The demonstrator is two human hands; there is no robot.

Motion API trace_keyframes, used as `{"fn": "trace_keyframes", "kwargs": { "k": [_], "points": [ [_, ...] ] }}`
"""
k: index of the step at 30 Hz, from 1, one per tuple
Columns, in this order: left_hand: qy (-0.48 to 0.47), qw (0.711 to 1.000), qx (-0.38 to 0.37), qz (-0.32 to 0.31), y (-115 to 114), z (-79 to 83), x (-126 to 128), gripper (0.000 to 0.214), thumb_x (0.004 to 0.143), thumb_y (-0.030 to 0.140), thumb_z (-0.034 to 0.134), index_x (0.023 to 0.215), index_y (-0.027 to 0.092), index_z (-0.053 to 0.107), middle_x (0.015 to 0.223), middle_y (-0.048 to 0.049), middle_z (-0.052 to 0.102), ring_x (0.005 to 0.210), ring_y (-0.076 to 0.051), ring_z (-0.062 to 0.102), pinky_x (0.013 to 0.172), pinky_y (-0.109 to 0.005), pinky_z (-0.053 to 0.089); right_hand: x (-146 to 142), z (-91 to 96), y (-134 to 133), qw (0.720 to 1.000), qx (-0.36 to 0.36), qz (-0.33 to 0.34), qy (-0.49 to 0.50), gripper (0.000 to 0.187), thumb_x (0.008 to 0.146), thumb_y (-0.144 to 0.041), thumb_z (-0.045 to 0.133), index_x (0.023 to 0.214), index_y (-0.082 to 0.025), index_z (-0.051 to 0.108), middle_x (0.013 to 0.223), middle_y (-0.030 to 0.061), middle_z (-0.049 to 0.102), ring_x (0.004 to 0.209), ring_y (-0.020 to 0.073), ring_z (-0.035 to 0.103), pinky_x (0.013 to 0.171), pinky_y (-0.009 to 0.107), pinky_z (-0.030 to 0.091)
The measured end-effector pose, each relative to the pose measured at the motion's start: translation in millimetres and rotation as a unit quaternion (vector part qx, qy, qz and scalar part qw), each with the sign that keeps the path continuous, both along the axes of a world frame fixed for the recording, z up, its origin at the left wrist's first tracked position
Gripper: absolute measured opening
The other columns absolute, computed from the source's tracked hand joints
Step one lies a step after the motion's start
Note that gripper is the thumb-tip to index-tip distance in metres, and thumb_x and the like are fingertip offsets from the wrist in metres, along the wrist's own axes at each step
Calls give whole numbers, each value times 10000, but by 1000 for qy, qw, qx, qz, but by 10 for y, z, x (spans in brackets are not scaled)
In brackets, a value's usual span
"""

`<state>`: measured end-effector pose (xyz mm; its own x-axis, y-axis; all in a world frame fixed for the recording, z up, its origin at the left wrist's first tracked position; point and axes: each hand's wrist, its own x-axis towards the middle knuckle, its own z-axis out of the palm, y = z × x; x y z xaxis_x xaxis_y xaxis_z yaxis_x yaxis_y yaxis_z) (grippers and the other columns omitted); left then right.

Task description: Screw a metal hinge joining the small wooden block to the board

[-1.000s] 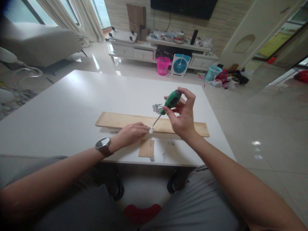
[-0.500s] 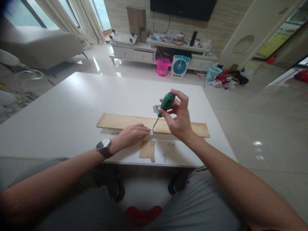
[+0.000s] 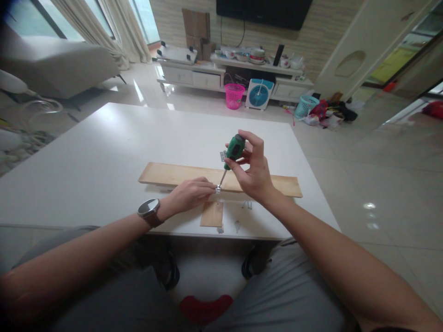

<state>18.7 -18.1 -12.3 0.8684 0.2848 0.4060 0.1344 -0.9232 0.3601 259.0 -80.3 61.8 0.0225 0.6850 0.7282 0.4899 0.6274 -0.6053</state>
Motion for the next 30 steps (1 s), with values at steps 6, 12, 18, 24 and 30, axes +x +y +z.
{"fn": "trace_keyframes", "kwargs": {
  "k": [6, 12, 18, 24, 30],
  "points": [
    [-3, 1000, -6, -2, 2, 12, 7, 248, 991, 101, 612, 1040, 226, 821, 1123, -90, 838, 1021, -217, 739, 874, -313, 630, -41, 10, 24, 1000, 0, 13, -10, 711, 938, -317, 818, 1510, -414, 407, 1238, 30, 787, 1055, 253, 816, 681, 353, 726],
    [-5, 1000, -10, 1, -12, 34, 11, 252, 980, 81, 619, 1041, 220, 820, 1136, -91, 841, 1010, -212, 739, 872, -308, 628, -78, 41, 69, 999, -15, 13, -29, 691, 949, -347, 782, 1536, -384, 420, 1279, 57, 767, 1081, 274, 804, 719, 407, 744],
    [8, 1000, 8, 2, -12, 38, 3, 277, 990, 63, 584, 1019, 213, 815, 1146, -89, 838, 1038, -213, 736, 862, -304, 621, -74, 52, 89, 999, -6, 9, -39, 680, 950, -317, 775, 1539, -398, 445, 1293, 46, 738, 1035, 246, 796, 687, 367, 733],
    [2, 1000, 6, 1, -11, 31, 4, 282, 985, 52, 584, 1016, 214, 813, 1128, -85, 838, 1027, -212, 732, 858, -302, 616, -82, 57, 116, 999, 9, 21, -47, 701, 930, -284, 803, 1530, -421, 467, 1343, 37, 727, 958, 215, 779, 687, 354, 719],
    [-8, 1000, 6, -4, -3, 20, 3, 272, 977, 39, 599, 1006, 210, 809, 1108, -84, 839, 1013, -210, 732, 844, -296, 608, -125, 60, 160, 998, 4, 37, -60, 668, 930, -331, 820, 1506, -402, 491, 1452, 50, 681, 898, 175, 761, 751, 365, 720]
  ]
}}
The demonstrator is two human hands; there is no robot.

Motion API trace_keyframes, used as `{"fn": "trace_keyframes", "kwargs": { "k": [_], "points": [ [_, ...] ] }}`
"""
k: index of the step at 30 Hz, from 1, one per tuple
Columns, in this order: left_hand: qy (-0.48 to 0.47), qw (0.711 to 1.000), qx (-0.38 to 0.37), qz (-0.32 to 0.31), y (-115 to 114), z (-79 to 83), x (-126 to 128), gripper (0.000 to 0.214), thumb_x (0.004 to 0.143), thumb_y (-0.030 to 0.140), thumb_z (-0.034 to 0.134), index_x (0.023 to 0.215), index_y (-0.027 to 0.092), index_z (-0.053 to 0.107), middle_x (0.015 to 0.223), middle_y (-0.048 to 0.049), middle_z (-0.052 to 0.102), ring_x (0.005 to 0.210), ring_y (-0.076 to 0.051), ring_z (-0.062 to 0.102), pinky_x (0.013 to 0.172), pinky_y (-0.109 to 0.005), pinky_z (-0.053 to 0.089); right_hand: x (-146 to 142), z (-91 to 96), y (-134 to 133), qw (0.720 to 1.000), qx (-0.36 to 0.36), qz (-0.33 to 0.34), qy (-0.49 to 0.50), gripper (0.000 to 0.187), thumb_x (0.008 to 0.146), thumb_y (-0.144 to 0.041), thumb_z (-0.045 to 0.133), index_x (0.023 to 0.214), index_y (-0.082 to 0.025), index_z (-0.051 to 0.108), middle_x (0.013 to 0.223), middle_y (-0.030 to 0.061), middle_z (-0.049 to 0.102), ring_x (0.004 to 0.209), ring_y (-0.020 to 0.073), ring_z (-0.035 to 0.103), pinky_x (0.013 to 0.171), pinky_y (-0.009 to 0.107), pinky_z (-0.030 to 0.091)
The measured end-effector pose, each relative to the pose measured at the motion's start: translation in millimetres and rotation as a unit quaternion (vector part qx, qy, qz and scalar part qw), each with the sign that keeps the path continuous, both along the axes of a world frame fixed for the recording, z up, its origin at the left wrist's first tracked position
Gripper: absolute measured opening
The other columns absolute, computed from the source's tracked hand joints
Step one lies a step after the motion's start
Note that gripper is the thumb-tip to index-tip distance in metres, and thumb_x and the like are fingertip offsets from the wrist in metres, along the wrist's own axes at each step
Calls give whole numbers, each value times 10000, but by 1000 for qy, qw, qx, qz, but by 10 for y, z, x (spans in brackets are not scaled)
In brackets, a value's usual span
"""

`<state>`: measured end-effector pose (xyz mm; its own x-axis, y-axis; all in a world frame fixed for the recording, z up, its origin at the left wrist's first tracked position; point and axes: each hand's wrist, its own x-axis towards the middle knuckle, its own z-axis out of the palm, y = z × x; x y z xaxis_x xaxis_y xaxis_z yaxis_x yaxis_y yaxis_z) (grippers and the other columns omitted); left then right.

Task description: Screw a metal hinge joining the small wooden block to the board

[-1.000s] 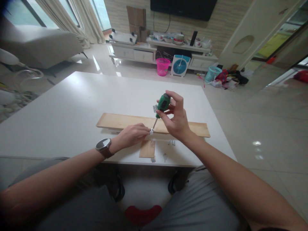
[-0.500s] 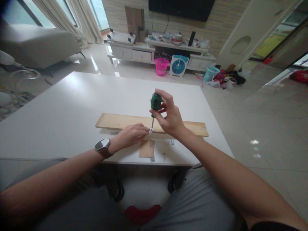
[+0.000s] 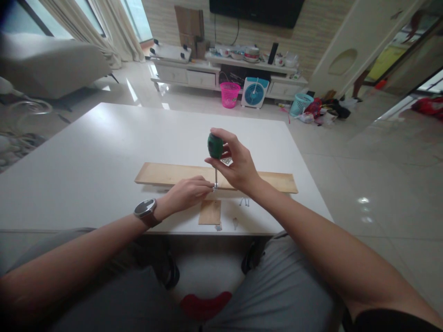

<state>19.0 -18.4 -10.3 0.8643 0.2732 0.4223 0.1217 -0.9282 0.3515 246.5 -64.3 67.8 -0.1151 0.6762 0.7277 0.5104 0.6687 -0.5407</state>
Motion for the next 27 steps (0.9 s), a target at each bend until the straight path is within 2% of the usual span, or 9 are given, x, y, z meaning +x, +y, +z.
{"fn": "trace_keyframes", "kwargs": {
  "k": [4, 7, 10, 16, 19, 22, 25, 27],
  "points": [
    [7, 1000, 14, 0, 0, -7, -5, 263, 999, 51, 582, 1001, 198, 800, 1126, -84, 839, 1016, -214, 733, 835, -302, 604, -6, 18, 10, 1000, 10, 9, 11, 627, 948, -348, 809, 1503, -382, 520, 1445, 53, 672, 891, 155, 750, 767, 335, 698],
    [13, 1000, 17, 0, 0, -7, -12, 258, 1004, 56, 578, 990, 197, 793, 1150, -83, 838, 1024, -214, 731, 841, -305, 599, 9, 56, -6, 1000, 13, 1, 15, 481, 1026, -342, 684, 1491, -355, 563, 1351, 45, 690, 889, 150, 736, 798, 331, 688],
    [17, 1000, 14, 0, -1, -5, -15, 255, 998, 59, 585, 993, 208, 792, 1137, -81, 835, 1025, -211, 729, 846, -299, 597, 11, 91, -28, 1000, 17, -4, 21, 425, 1053, -303, 603, 1475, -349, 586, 1329, 43, 687, 890, 148, 725, 792, 325, 683],
    [14, 1000, 11, 5, -2, -11, -9, 255, 991, 62, 588, 999, 208, 796, 1135, -89, 830, 1025, -214, 724, 855, -303, 601, -30, 79, -16, 999, 20, -20, 44, 393, 1005, -326, 704, 1382, -362, 601, 1231, 31, 632, 1028, 193, 710, 815, 363, 699],
    [16, 1000, 10, 6, -2, -11, -11, 251, 980, 62, 597, 997, 211, 798, 1109, -88, 828, 1016, -217, 721, 849, -305, 602, -30, 63, -4, 996, 22, -17, 83, 420, 961, -339, 790, 1333, -376, 598, 1247, 16, 576, 971, 169, 708, 807, 367, 704],
    [22, 1000, 5, 9, -1, -7, -16, 249, 970, 64, 608, 1011, 218, 798, 1088, -82, 826, 1011, -220, 721, 855, -310, 606, -8, 69, -14, 996, 30, -13, 83, 396, 953, -360, 815, 1299, -370, 623, 1296, 18, 596, 960, 161, 716, 793, 348, 694],
    [26, 1000, 2, 13, 0, -7, -17, 249, 968, 66, 615, 1022, 224, 799, 1090, -77, 826, 1013, -221, 718, 871, -316, 607, 18, 84, -37, 998, 24, -3, 59, 329, 1033, -372, 696, 1357, -362, 638, 1348, 40, 667, 1055, 197, 743, 828, 360, 689],
    [26, 1000, -1, 12, 2, -10, -16, 250, 972, 66, 611, 1021, 224, 799, 1108, -78, 827, 1024, -221, 716, 875, -316, 605, 29, 94, -48, 999, 23, 4, 40, 362, 1062, -325, 621, 1422, -367, 624, 1377, 50, 698, 1103, 216, 746, 862, 381, 686]
  ]
}}
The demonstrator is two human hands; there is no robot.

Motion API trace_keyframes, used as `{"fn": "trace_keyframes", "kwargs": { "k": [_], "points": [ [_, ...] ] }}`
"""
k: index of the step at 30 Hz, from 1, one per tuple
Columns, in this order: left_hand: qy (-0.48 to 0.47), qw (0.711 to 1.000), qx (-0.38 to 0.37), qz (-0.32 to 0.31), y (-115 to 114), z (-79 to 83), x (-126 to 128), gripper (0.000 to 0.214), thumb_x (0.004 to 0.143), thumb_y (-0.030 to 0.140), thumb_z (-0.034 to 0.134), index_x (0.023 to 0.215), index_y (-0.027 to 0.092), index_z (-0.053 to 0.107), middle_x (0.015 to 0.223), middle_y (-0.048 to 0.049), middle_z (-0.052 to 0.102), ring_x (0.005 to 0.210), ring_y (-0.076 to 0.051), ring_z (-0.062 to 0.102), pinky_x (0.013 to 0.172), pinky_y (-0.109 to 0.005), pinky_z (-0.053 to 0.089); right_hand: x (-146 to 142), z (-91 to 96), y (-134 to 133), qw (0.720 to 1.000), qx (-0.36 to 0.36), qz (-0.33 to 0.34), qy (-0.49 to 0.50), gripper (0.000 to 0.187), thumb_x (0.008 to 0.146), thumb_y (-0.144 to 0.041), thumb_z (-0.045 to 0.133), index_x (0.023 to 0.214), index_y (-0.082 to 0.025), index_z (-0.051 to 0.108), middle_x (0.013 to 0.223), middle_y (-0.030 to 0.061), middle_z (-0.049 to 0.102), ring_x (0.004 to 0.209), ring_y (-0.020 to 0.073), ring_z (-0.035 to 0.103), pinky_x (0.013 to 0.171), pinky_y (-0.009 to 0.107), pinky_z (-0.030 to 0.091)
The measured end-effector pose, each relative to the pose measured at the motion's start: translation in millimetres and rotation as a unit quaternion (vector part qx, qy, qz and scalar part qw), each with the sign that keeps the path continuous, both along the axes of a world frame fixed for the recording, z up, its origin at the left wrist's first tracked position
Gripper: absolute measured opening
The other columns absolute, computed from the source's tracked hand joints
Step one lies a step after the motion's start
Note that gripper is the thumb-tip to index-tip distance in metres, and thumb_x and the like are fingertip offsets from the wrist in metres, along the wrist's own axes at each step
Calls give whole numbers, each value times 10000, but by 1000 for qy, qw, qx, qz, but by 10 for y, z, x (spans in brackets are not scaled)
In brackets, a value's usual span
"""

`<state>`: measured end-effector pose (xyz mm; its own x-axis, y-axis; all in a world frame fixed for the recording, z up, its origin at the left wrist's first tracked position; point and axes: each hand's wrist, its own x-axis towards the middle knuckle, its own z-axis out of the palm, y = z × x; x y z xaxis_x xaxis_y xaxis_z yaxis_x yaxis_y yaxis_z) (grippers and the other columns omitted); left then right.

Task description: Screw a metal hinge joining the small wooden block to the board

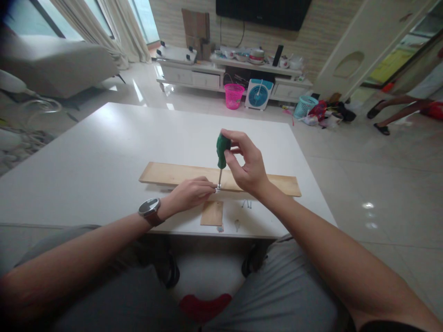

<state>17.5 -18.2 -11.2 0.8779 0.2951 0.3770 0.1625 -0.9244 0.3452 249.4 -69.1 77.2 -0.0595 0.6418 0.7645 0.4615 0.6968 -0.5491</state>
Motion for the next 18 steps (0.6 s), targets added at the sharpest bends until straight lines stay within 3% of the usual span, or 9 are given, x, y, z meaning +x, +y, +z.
{"fn": "trace_keyframes", "kwargs": {
  "k": [7, 13, 18],
  "points": [
    [5, 1000, -3, -1, 4, -9, -1, 255, 997, 79, 581, 993, 217, 795, 1081, -79, 827, 1022, -222, 714, 865, -314, 598, -16, 72, -13, 998, 34, -47, -23, 390, 941, -305, 791, 1315, -378, 705, 1140, 14, 653, 1014, 198, 677, 756, 325, 634],
    [11, 1000, -5, -1, 3, 5, -3, 260, 984, 66, 587, 999, 217, 797, 1098, -82, 827, 1038, -225, 715, 871, -317, 602, -44, 95, -56, 1000, -14, -2, 0, 385, 1037, -252, 583, 1392, -369, 674, 1321, 40, 671, 1149, 222, 709, 865, 374, 655],
    [3, 1000, -8, -3, 11, -3, -2, 282, 958, 44, 593, 1020, 218, 807, 1121, -86, 827, 1061, -232, 719, 890, -329, 613, -51, 89, -34, 999, 35, -39, 1, 340, 938, -288, 790, 1257, -353, 694, 1158, 9, 667, 995, 196, 681, 768, 347, 632]
  ]
}}
